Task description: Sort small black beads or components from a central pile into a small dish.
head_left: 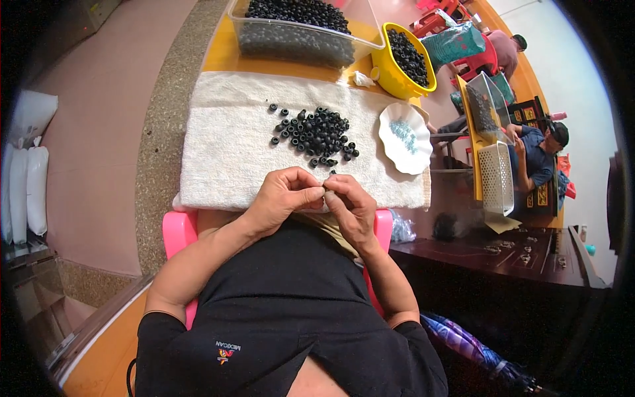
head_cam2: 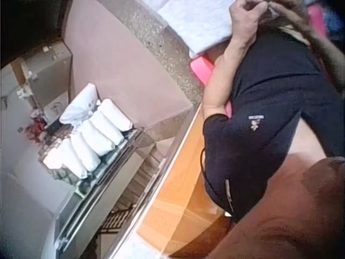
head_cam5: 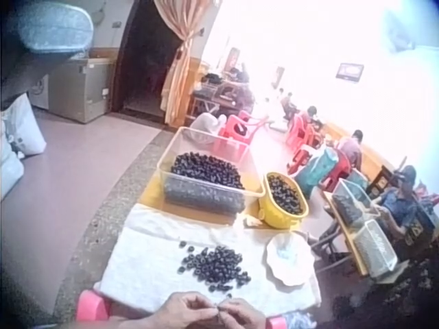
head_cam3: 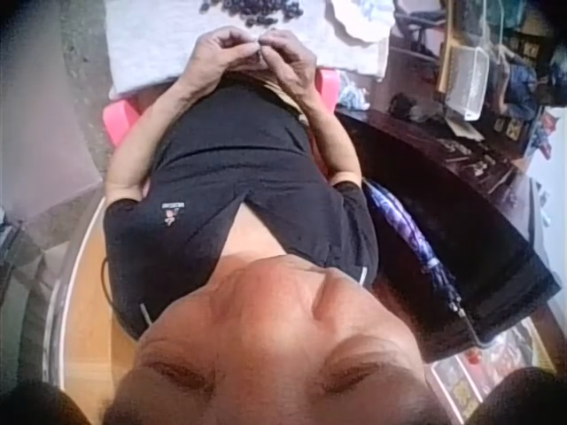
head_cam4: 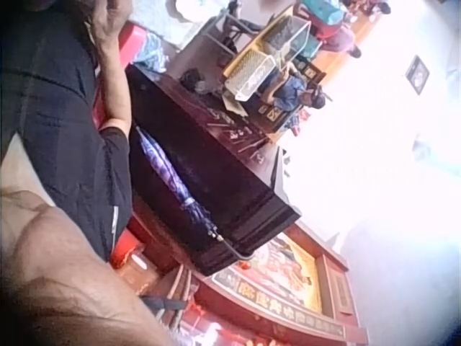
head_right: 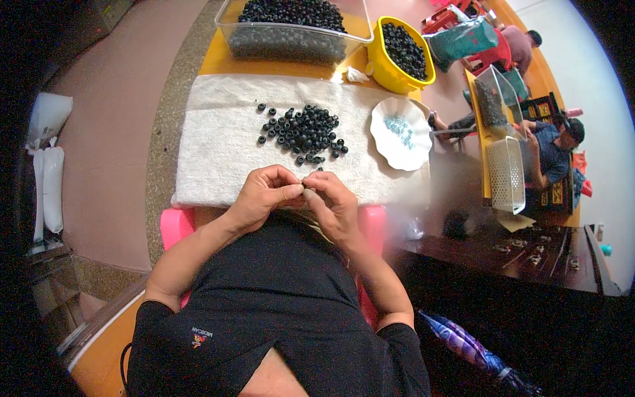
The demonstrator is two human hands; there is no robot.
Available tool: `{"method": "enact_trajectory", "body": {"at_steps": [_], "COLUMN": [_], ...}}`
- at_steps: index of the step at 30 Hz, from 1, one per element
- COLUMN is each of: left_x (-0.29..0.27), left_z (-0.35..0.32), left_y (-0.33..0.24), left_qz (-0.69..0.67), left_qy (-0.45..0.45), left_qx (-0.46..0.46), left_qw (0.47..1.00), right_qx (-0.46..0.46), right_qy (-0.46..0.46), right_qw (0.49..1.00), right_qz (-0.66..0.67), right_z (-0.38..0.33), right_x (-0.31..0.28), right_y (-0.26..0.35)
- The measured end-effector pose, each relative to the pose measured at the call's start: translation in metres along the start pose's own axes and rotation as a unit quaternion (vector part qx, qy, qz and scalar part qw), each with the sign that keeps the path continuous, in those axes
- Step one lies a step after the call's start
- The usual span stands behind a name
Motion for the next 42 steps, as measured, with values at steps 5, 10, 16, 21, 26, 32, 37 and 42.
{"method": "enact_trajectory", "body": {"at_steps": [5, 10, 16, 21, 26, 32, 37, 42], "left_x": [0.001, -0.001, -0.001, -0.001, 0.0, 0.0, -0.003, -0.005], "left_z": [-0.002, -0.002, -0.002, -0.002, -0.002, -0.001, 0.0, 0.0], "left_y": [-0.003, -0.004, -0.008, -0.01, -0.012, -0.013, -0.012, -0.014], "left_qz": [-0.011, -0.021, -0.008, 0.018, 0.019, 0.024, 0.0, -0.013], "left_qy": [-0.012, -0.02, -0.021, -0.028, -0.023, -0.018, -0.016, -0.031], "left_qx": [-0.002, 0.009, 0.022, 0.046, 0.055, 0.068, 0.067, 0.075], "left_qw": [1.0, 1.0, 1.0, 0.998, 0.998, 0.997, 0.998, 0.997], "right_qx": [-0.149, -0.204, -0.181, -0.166, -0.146, -0.17, -0.213, -0.279], "right_qy": [-0.002, -0.021, -0.02, -0.013, -0.012, -0.008, -0.031, -0.059], "right_qw": [0.976, 0.952, 0.956, 0.963, 0.969, 0.965, 0.945, 0.912], "right_qz": [-0.162, -0.226, -0.228, -0.213, -0.199, -0.198, -0.246, -0.296], "right_z": [0.0, 0.0, 0.004, 0.006, 0.007, 0.006, 0.004, 0.001], "right_x": [0.005, 0.01, 0.009, 0.007, 0.006, 0.009, 0.015, 0.021], "right_y": [0.021, 0.034, 0.034, 0.029, 0.024, 0.028, 0.033, 0.043]}}
Point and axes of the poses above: each hand's wrist, its own z-axis towards the middle knuckle, its own x-axis out of the palm, y = z × x, the point moved 9 cm from there along z, towards the middle knuckle, and after that the axes turned 2 degrees about -y, right-handed, at the moved point
